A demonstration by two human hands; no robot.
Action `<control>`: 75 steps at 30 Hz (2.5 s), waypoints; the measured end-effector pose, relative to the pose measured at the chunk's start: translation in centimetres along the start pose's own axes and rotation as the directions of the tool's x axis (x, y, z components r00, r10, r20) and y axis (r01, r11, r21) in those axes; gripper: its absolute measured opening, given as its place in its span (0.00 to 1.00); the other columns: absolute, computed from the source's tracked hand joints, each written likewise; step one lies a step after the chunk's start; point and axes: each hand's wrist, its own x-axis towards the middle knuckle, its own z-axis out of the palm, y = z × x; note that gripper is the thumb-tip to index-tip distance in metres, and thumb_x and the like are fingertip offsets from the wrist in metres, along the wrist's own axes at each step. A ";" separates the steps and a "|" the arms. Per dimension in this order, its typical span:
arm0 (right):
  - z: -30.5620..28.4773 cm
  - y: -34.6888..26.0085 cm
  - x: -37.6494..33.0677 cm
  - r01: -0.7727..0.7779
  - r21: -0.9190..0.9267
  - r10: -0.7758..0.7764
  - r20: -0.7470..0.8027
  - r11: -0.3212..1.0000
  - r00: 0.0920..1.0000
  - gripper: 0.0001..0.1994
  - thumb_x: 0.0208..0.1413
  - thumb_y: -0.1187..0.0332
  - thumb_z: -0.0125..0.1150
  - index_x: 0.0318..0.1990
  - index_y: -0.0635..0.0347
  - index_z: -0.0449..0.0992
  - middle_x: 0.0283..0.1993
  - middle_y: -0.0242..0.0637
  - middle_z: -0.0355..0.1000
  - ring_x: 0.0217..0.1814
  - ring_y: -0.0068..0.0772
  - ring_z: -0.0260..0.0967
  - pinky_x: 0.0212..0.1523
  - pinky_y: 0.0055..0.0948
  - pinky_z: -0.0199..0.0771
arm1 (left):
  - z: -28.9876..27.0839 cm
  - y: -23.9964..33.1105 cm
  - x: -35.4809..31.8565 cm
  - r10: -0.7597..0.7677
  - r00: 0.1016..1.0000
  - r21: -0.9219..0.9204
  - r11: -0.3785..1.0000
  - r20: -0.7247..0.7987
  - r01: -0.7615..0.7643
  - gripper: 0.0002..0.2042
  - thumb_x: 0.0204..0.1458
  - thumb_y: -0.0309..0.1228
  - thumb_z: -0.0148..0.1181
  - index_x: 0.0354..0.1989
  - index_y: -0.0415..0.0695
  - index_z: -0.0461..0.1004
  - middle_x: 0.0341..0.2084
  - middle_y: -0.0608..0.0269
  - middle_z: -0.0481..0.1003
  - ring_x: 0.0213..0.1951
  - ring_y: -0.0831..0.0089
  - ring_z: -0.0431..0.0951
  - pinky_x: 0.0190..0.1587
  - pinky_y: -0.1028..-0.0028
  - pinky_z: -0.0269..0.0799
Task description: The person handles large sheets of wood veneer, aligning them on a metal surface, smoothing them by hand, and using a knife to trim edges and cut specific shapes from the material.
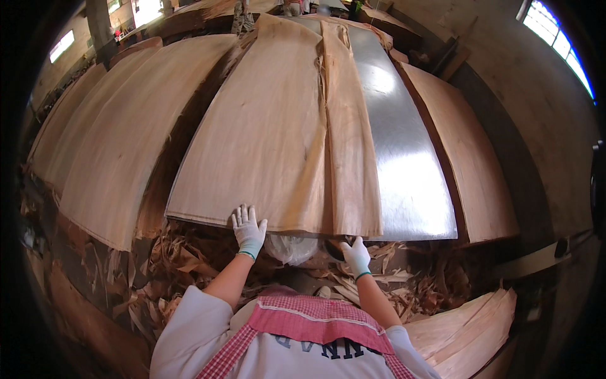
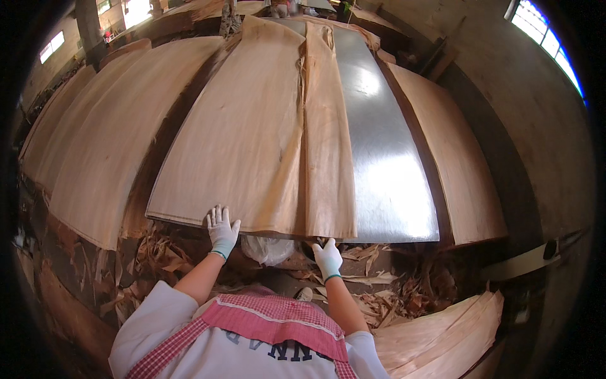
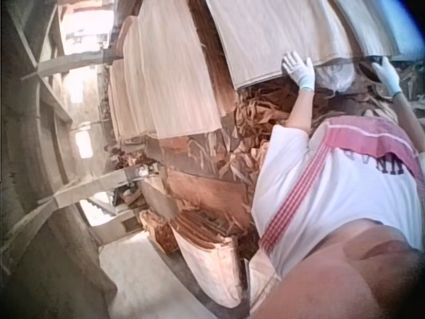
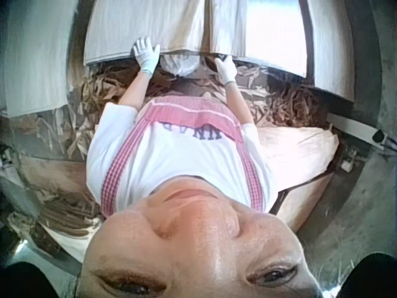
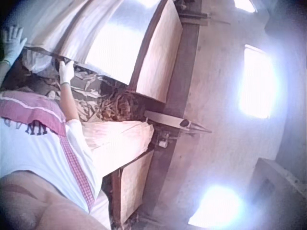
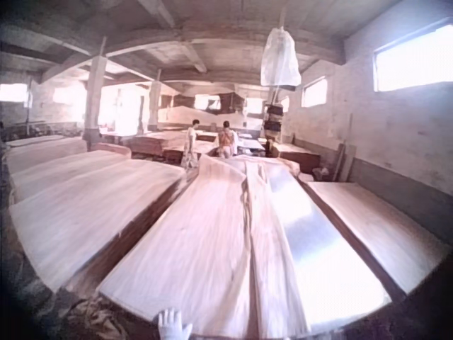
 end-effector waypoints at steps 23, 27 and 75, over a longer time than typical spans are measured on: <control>-6.4 20.1 -31.1 -0.129 -0.116 0.115 -0.120 0.985 0.986 0.08 0.47 0.64 0.63 0.34 0.55 0.74 0.27 0.44 0.74 0.29 0.45 0.73 0.32 0.42 0.72 | 0.3 0.8 0.4 -0.030 0.993 0.085 0.996 0.114 0.020 0.32 0.54 0.51 0.51 0.65 0.46 0.59 0.67 0.53 0.54 0.69 0.56 0.49 0.70 0.54 0.38; -7.7 16.7 -28.2 0.009 -0.192 -0.091 -0.422 0.981 0.902 0.03 0.48 0.67 0.60 0.29 0.55 0.74 0.25 0.45 0.73 0.26 0.49 0.71 0.29 0.41 0.72 | 0.0 1.0 0.1 -0.036 0.989 0.094 0.995 0.143 0.023 0.33 0.54 0.52 0.51 0.65 0.46 0.59 0.67 0.53 0.54 0.69 0.56 0.49 0.70 0.54 0.39; -8.3 29.4 -49.1 -0.115 -0.206 0.063 -0.242 0.972 0.968 0.08 0.52 0.68 0.58 0.38 0.61 0.74 0.32 0.50 0.73 0.33 0.52 0.71 0.36 0.45 0.70 | -1.6 8.5 -2.5 -0.300 0.883 0.248 0.944 0.361 0.219 0.25 0.56 0.39 0.49 0.64 0.53 0.58 0.68 0.61 0.54 0.69 0.64 0.50 0.68 0.64 0.46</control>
